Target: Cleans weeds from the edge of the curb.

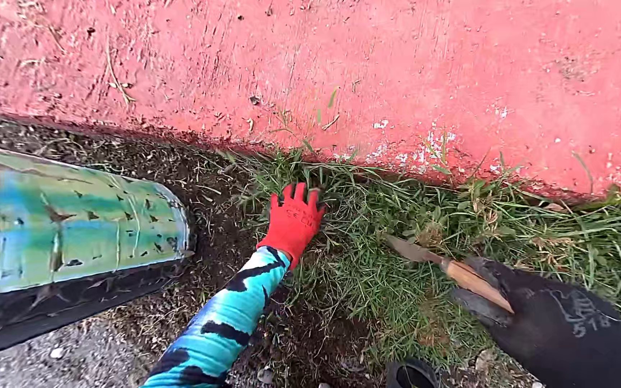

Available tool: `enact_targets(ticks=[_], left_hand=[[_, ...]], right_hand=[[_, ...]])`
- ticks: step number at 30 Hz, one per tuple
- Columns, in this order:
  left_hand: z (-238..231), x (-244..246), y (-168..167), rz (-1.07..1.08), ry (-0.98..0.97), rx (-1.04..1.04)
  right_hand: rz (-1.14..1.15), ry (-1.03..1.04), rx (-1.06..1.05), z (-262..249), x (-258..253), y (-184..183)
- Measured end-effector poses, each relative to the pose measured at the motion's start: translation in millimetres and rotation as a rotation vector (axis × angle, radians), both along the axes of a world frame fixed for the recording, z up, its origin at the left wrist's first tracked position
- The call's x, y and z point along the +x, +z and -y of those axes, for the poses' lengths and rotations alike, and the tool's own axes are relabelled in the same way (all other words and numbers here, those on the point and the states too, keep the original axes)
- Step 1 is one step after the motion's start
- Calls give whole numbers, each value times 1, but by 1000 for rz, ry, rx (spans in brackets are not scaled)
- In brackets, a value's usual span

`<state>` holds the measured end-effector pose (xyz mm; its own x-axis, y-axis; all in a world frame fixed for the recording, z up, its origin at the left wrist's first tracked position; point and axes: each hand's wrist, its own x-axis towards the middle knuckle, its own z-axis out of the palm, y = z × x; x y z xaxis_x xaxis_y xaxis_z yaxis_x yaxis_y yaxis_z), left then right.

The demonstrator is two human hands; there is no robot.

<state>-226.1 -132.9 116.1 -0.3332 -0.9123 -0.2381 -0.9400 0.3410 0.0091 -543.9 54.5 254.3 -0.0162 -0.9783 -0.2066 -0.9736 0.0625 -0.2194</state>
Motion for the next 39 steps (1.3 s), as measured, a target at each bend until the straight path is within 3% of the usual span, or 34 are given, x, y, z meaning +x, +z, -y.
enact_targets(ticks=[3, 8, 11, 13, 15, 19, 21, 26, 33, 37, 39], left_hand=[[4, 8, -7, -59, 2, -92], [7, 15, -23, -43, 308, -22], [15, 10, -17, 22, 374, 39], [27, 6, -6, 15, 384, 87], [48, 8, 1, -19, 516, 184], [61, 30, -11, -216, 566, 246], [57, 34, -17, -309, 555, 216], [49, 40, -29, -622, 767, 101], [35, 47, -37, -757, 756, 63], [29, 46, -33, -884, 843, 58], [30, 54, -34, -947, 811, 39]], right_hand=[[17, 3, -21, -5, 0, -2], [19, -10, -34, -12, 0, -3], [94, -63, -2, -18, -14, -15], [248, -145, -4, -33, -32, -29], [454, -275, -13, -52, -43, -38], [878, -588, 17, -69, -24, -63], [912, -617, 77, -46, -8, -83], [861, -457, 207, 70, 63, -132], [873, -493, 228, 45, 19, -112], [746, -335, 208, 106, 84, -128], [740, -300, 175, 115, 86, -123]])
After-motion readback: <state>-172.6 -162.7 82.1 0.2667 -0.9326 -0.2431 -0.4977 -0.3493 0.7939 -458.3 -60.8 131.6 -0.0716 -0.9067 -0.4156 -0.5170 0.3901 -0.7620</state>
